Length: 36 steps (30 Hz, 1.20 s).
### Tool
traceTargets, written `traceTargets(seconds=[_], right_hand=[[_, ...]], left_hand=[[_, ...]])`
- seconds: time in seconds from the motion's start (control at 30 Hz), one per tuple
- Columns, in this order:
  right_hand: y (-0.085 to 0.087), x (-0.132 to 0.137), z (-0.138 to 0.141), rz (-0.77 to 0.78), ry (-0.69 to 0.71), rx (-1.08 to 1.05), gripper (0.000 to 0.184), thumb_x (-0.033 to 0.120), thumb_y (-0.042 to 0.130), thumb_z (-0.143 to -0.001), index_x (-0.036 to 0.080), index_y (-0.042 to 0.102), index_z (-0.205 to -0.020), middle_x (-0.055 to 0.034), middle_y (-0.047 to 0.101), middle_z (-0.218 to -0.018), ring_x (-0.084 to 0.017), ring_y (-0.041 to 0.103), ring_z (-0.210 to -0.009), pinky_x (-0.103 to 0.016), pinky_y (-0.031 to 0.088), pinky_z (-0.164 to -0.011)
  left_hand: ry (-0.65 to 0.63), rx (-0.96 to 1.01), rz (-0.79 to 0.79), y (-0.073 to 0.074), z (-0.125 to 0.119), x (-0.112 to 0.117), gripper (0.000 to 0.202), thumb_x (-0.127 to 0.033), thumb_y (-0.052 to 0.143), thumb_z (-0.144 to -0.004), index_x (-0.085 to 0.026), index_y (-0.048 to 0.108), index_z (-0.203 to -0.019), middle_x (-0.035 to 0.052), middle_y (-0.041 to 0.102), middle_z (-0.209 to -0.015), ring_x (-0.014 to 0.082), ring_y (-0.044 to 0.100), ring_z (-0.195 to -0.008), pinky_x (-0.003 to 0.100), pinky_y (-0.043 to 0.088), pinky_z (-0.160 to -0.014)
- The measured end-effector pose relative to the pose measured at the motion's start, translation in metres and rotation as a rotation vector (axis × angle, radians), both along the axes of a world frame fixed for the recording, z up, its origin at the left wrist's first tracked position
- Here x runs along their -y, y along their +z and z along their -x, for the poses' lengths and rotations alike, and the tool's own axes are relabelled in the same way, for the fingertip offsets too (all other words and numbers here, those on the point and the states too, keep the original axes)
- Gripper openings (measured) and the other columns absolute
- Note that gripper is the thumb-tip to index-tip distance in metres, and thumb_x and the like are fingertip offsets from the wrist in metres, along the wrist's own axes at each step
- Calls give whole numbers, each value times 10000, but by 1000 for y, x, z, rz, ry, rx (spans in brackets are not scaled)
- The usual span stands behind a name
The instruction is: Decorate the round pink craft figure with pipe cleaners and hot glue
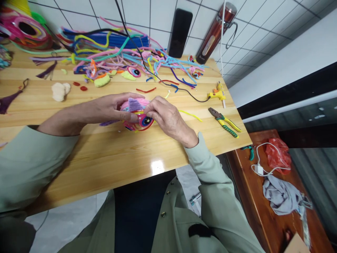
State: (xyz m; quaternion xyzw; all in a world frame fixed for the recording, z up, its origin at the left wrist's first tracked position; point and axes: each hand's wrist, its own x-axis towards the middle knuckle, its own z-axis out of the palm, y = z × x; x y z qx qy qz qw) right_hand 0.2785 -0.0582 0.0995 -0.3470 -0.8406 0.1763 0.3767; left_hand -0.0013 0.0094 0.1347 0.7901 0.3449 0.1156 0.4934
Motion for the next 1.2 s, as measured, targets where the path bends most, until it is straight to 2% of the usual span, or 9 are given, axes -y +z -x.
traceTargets(seconds=[0.2,0.37,0.5,0.63,0.8,0.97,1.07,1.2], right_hand=[[4,1,-3,15,-5,-8,228,422,662,-1268,257,764,-1149,-65,781,-1121,-235,704,-1017,-404,598,-954],[11,5,-3,89,-24,8,284,494,640,-1268,257,746,-1153,-71,764,-1121,-243,682,-1025,-419,593,-953],[10,6,-2,86,-26,-17,268,459,637,-1263,257,724,-1111,-54,747,-1083,-224,648,-964,-396,575,-900],[3,5,1,5,-52,-47,192,381,663,-1233,256,722,-1100,-46,744,-1062,-217,647,-935,-389,574,-875],[-6,5,3,-89,-111,-9,198,371,608,-1232,282,744,-1119,-81,761,-1070,-279,709,-1012,-477,646,-932],[-7,9,2,-166,-166,58,212,337,594,-1233,300,802,-1256,-119,807,-1158,-327,763,-1104,-555,697,-998],[-7,13,1,-288,-186,105,254,278,577,-1234,287,798,-1357,-106,813,-1188,-302,778,-1110,-507,697,-975],[-11,15,1,-410,-187,178,272,212,567,-1230,259,792,-1375,-89,813,-1182,-258,784,-1066,-432,675,-929]], left_hand=[[35,7,17,-3,0,0,779,-792,875,-855,-287,818,-1445,89,831,-1431,377,767,-1263,466,642,-1104],[26,47,36,-4,-1,1,711,-720,900,-855,-302,837,-1427,80,828,-1459,382,768,-1320,464,658,-1110],[31,60,54,-6,1,1,721,-703,917,-870,-316,828,-1471,68,825,-1471,378,770,-1334,464,655,-1125],[44,61,60,-8,1,1,708,-688,927,-871,-303,827,-1457,72,818,-1465,371,766,-1318,445,652,-1125],[50,63,73,-9,0,2,716,-678,887,-885,-279,785,-1471,68,829,-1417,374,749,-1328,437,639,-1131],[51,60,50,-7,-1,4,646,-699,836,-902,-242,784,-1356,65,815,-1298,359,743,-1258,428,625,-1126],[64,75,63,-9,-1,4,616,-657,824,-904,-244,781,-1359,59,813,-1296,351,741,-1252,425,623,-1123],[69,109,61,-13,-1,4,559,-636,823,-907,-248,796,-1309,61,818,-1291,357,737,-1272,443,622,-1131]])
